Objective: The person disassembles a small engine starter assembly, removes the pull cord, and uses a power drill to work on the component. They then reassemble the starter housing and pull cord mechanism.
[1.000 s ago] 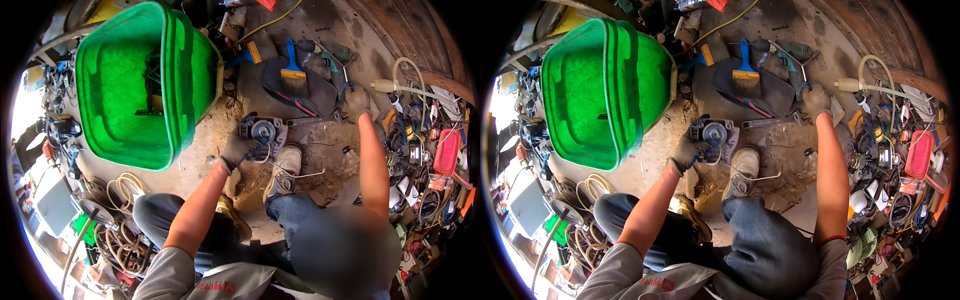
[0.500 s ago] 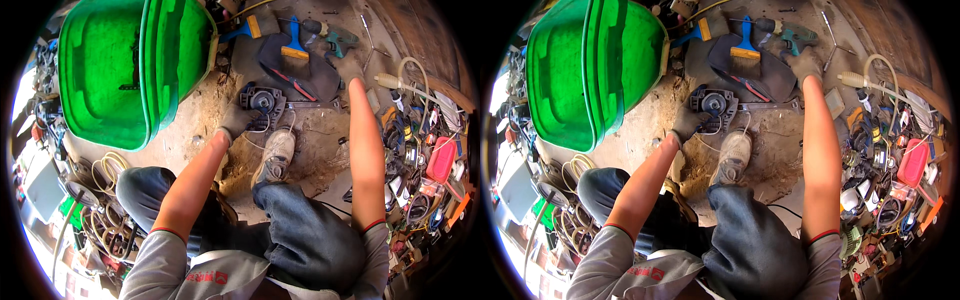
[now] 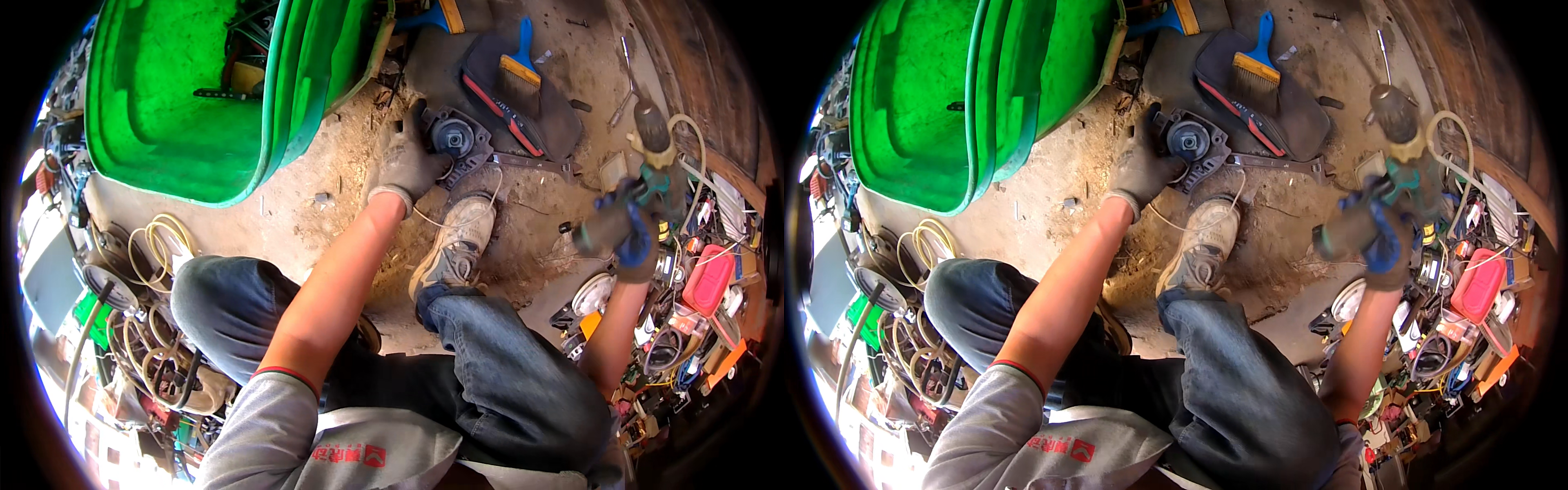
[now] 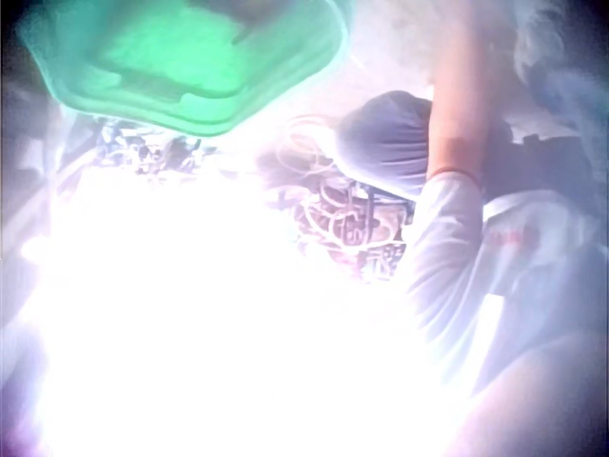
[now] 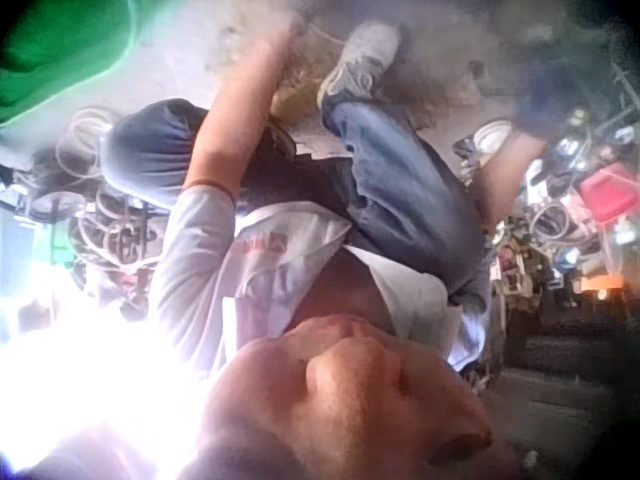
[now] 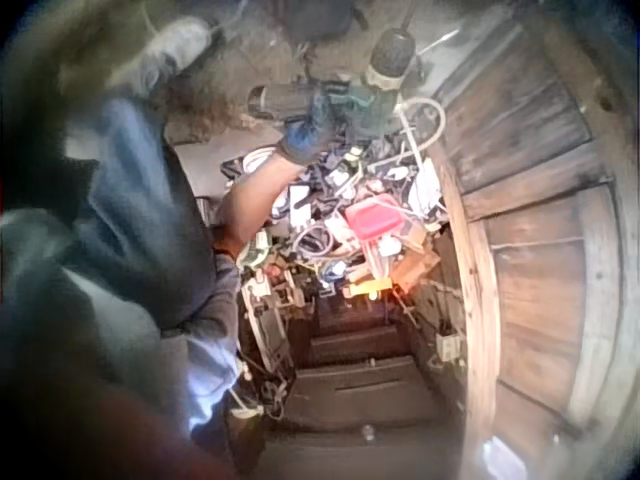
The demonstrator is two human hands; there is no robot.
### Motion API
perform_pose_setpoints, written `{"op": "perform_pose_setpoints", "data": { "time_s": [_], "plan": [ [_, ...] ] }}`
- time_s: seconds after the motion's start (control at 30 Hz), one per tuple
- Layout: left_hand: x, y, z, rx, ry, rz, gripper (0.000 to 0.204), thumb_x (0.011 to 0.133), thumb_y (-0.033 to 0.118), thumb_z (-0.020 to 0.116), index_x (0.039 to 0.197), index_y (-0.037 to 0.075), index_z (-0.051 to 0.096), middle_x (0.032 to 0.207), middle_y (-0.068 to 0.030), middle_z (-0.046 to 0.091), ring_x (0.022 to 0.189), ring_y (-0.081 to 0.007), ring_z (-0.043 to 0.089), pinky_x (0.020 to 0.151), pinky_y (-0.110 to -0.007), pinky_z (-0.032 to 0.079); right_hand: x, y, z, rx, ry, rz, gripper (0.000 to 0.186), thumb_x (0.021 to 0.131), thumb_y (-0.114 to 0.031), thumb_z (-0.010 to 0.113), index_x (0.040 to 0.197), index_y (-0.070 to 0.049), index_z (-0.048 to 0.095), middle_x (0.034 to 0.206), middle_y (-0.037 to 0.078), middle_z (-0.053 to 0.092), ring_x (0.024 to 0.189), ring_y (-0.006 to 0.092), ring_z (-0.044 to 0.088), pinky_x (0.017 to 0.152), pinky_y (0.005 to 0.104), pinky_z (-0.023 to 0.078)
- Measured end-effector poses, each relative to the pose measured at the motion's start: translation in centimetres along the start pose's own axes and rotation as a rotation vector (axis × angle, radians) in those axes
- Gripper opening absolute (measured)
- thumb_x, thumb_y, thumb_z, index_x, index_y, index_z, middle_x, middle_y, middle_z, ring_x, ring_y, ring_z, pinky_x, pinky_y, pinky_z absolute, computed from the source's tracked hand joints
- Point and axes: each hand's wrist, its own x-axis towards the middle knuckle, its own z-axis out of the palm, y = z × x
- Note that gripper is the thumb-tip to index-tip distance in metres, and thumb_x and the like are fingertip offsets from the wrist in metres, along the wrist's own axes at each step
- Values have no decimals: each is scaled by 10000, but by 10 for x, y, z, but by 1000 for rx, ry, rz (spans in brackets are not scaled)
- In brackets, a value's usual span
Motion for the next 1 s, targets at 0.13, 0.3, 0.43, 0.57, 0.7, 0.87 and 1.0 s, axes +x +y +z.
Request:
{"op": "perform_pose_setpoints", "data": {
  "time_s": [0.13,0.3,0.43,0.57,0.7,0.87,1.0],
  "plan": [
    [5,-9,5,-197,-78,-20,966,689,61,789,1517,53,292,1275,-197,630,1178,-313,608,1005,-362,497,-38,12,55,-172,84,-172,728,745,-68,695,1408,56,419,1279,191,603,1146,375,612,1023,534,462],
    [1,6,0,111,11,-9,977,675,176,806,1516,65,320,1277,-204,634,1231,-364,549,1086,-414,408,-68,16,76,-221,-7,-19,573,775,-9,680,1322,60,525,1139,181,672,995,311,676,897,457,544],
    [4,11,-4,51,-20,-93,978,664,232,809,1510,71,345,1284,-199,638,1264,-395,507,1113,-428,364,-69,28,79,-466,-24,-82,483,839,-34,687,1298,46,559,1154,150,674,1011,249,669,912,391,524],
    [2,10,-4,70,-14,-93,973,664,222,810,1509,69,352,1295,-203,637,1264,-397,514,1108,-424,376,-60,23,116,-772,-29,-189,373,799,14,747,1164,33,670,1076,85,724,955,150,680,865,312,537],
    [3,9,-3,73,10,-65,972,663,215,812,1508,65,355,1283,-212,644,1234,-397,550,1087,-420,407,-56,25,124,-937,-87,-216,361,799,-38,780,1147,8,692,1077,92,733,937,169,688,858,316,532],
    [3,10,-2,51,13,-89,963,663,212,811,1504,67,365,1245,-222,660,1186,-398,592,1060,-416,442,-51,29,124,-1193,-121,-326,378,786,-129,825,1134,-44,707,1057,95,727,942,229,686,882,365,513],
    [5,11,-7,-13,-114,-187,1012,676,358,814,1532,150,316,1390,-331,455,1329,-441,458,1102,-442,417,-52,34,127,-1077,-24,-248,369,776,-164,835,1107,-58,713,1063,95,706,963,268,673,918,400,489]
  ]
}}
